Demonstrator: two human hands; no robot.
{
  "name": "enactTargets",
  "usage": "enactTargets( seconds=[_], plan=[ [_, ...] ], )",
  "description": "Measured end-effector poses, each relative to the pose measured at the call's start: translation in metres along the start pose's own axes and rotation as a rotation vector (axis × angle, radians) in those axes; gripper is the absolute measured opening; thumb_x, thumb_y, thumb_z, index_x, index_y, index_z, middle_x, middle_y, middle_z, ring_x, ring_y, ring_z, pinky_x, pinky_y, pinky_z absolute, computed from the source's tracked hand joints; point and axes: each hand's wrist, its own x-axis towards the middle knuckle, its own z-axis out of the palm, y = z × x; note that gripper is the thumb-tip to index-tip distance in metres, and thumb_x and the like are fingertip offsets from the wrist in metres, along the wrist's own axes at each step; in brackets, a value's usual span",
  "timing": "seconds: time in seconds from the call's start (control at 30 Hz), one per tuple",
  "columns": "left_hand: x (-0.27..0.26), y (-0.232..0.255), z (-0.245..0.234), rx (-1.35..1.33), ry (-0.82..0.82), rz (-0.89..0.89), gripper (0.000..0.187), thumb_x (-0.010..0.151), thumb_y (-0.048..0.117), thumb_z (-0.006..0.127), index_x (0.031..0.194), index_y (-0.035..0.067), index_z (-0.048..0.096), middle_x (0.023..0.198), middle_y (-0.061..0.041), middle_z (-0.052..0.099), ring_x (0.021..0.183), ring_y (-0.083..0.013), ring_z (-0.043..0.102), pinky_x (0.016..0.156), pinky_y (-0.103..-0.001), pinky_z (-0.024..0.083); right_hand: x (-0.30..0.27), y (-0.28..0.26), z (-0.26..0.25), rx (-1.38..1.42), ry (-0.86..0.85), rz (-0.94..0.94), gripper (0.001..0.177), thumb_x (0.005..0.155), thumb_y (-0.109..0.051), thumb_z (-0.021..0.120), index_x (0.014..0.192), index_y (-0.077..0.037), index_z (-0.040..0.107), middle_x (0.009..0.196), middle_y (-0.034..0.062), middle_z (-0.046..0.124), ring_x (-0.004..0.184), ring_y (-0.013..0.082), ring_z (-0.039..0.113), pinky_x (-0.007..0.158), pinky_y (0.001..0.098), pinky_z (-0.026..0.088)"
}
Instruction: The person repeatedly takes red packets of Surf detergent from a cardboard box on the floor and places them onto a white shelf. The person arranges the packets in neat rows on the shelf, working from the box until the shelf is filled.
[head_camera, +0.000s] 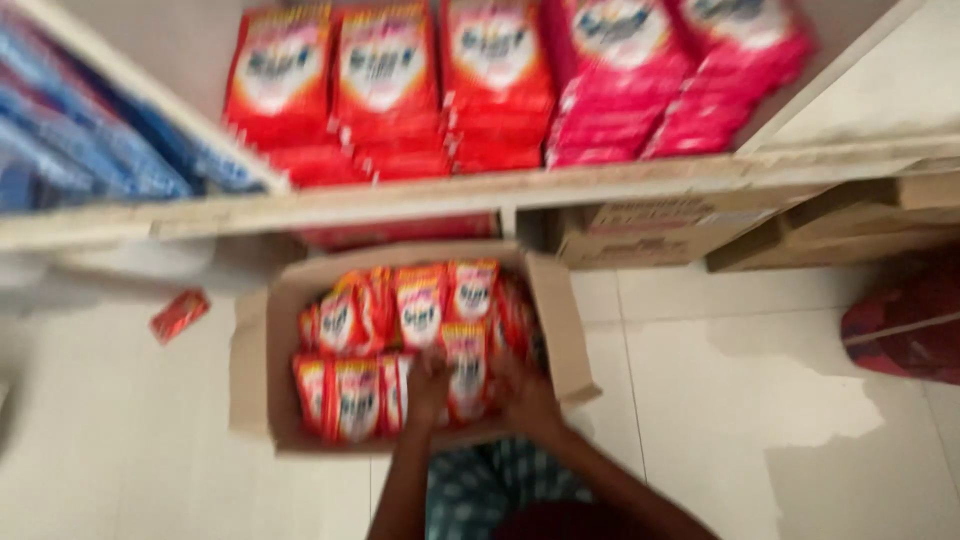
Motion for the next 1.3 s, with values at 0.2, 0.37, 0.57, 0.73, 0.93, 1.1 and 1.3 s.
enactTargets(
  seconds=[0.2,0.37,0.57,0.73,0.93,1.1,1.3],
  plan=[
    [-0.021,0.131,-0.035,-0.871,-0.071,-0.151,0.060,0.080,-0.004,0.072,0.132,0.022,0.058,0.103,-0.005,0.074,0.094,-0.0112,0.068,0.084,-0.026,0.057,0.031,0.005,-0.022,1.027,0.073,0.426,0.053,0.093,-0.026,0.067,0.143,-0.012,0.053,0.136,-0.0033,0.063,0.123,0.0107,0.060,0.099,0.0330,0.055],
    [-0.015,0.145,-0.031,-0.985,-0.186,-0.158,0.037,0.088,-0.004,0.073,0.124,-0.005,0.066,0.112,-0.010,0.074,0.100,-0.0162,0.068,0.086,-0.029,0.056,0.047,-0.083,-0.089,0.823,-0.114,0.559,0.035,0.093,-0.024,0.070,0.125,-0.010,0.071,0.106,0.0026,0.075,0.091,0.0142,0.067,0.075,0.0344,0.052],
    [-0.007,0.175,-0.031,-0.997,-0.168,-0.227,0.027,0.091,0.004,0.074,0.116,-0.003,0.067,0.103,-0.007,0.073,0.093,-0.0140,0.068,0.083,-0.028,0.056,0.070,-0.046,-0.084,0.763,-0.147,0.114,0.022,0.087,-0.009,0.081,0.107,-0.001,0.076,0.096,0.0014,0.077,0.085,0.0074,0.068,0.078,0.0278,0.057],
    [0.007,0.177,-0.027,-0.761,-0.237,0.009,0.035,0.083,-0.002,0.081,0.115,-0.007,0.069,0.092,-0.007,0.073,0.081,-0.0140,0.066,0.072,-0.029,0.055,0.076,-0.053,-0.092,0.697,-0.175,0.207,0.024,0.085,-0.007,0.080,0.109,-0.003,0.079,0.097,0.0039,0.079,0.084,0.0085,0.070,0.079,0.0256,0.059],
    [0.001,0.188,-0.034,-0.622,-0.009,0.109,0.050,0.081,-0.001,0.084,0.127,-0.009,0.067,0.100,-0.016,0.077,0.084,-0.0156,0.069,0.073,-0.030,0.059,0.053,-0.077,-0.079,1.014,-0.264,0.434,0.026,0.083,-0.018,0.075,0.107,-0.010,0.078,0.096,0.0021,0.082,0.079,0.0151,0.075,0.070,0.0318,0.063],
    [-0.030,0.208,-0.062,-0.705,-0.224,0.026,0.068,0.075,-0.007,0.082,0.138,-0.006,0.057,0.114,-0.015,0.077,0.096,-0.0180,0.073,0.082,-0.033,0.062,0.031,-0.074,-0.076,0.740,-0.297,0.376,0.026,0.087,-0.021,0.082,0.107,-0.005,0.079,0.088,0.0097,0.080,0.069,0.0130,0.072,0.063,0.0256,0.055],
    [-0.037,0.184,-0.064,-0.798,-0.145,0.104,0.087,0.075,-0.011,0.080,0.151,-0.005,0.039,0.125,-0.017,0.072,0.103,-0.0200,0.072,0.089,-0.036,0.062,0.017,-0.089,-0.069,1.006,-0.223,0.501,0.016,0.086,-0.024,0.080,0.088,-0.012,0.070,0.078,0.0039,0.077,0.068,0.0133,0.075,0.062,0.0278,0.060]
  ],
)
